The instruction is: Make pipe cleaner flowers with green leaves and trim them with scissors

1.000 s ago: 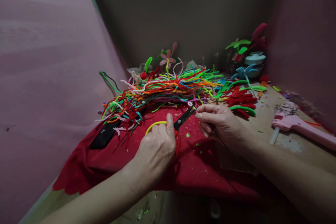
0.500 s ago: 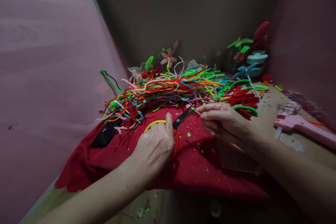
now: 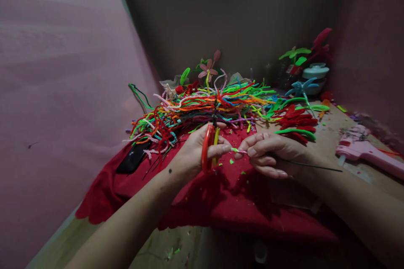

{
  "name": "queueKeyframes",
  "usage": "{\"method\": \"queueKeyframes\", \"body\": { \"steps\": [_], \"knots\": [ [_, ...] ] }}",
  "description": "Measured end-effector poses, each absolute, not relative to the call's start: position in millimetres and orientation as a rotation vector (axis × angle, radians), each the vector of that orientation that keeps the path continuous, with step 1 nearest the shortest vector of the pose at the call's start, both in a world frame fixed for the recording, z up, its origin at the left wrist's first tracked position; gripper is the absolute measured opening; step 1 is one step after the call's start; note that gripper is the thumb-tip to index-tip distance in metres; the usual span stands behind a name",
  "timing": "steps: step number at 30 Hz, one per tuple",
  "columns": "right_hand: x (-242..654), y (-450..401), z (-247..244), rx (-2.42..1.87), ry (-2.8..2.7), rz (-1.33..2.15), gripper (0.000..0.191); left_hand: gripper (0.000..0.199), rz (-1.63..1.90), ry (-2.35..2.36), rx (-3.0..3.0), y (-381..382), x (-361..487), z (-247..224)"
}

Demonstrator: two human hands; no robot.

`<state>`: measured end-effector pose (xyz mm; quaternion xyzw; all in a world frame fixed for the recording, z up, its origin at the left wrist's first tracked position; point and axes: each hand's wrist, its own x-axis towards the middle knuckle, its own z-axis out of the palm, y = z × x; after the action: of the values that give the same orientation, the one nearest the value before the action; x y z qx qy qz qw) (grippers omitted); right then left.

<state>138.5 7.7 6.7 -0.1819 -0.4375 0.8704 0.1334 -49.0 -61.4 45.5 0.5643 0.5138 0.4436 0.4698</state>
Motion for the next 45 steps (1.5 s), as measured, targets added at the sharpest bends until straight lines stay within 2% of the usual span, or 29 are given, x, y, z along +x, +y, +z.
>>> {"method": "queueKeyframes", "body": {
  "steps": [6, 14, 16, 22, 26, 31, 45],
  "knots": [
    [136.6, 10.1, 6.4, -0.492, -1.195, 2.572, 0.015, 0.045, 1.162, 1.110, 1.164, -60.0, -44.7, 30.4],
    [123.2, 4.9, 0.7, -0.502, -1.024, 2.121, 0.023, 0.046, 1.564, 1.098, 1.016, -56.0, -32.0, 18.0],
    [119.9, 3.7, -1.3, -0.529, -1.053, 2.014, 0.018, 0.047, 1.575, 1.112, 1.065, -55.8, -30.0, 16.9],
    [117.3, 9.7, -6.1, -0.593, -1.098, 1.835, 0.012, 0.042, 1.283, 1.543, 1.685, -56.8, -46.1, 19.9],
    [119.2, 13.4, -5.2, -0.573, -1.100, 1.804, 0.013, 0.048, 0.729, 1.797, 2.422, -66.0, -65.9, 24.5],
    [119.9, 10.2, 2.4, -0.603, -1.111, 1.799, 0.016, 0.049, 0.215, 1.816, 2.672, -80.7, -73.1, 25.3],
    [123.4, 8.8, 10.0, -0.616, -1.253, 1.805, 0.017, 0.053, 0.171, 1.829, 2.614, -89.3, -75.8, 16.7]
  ]
}}
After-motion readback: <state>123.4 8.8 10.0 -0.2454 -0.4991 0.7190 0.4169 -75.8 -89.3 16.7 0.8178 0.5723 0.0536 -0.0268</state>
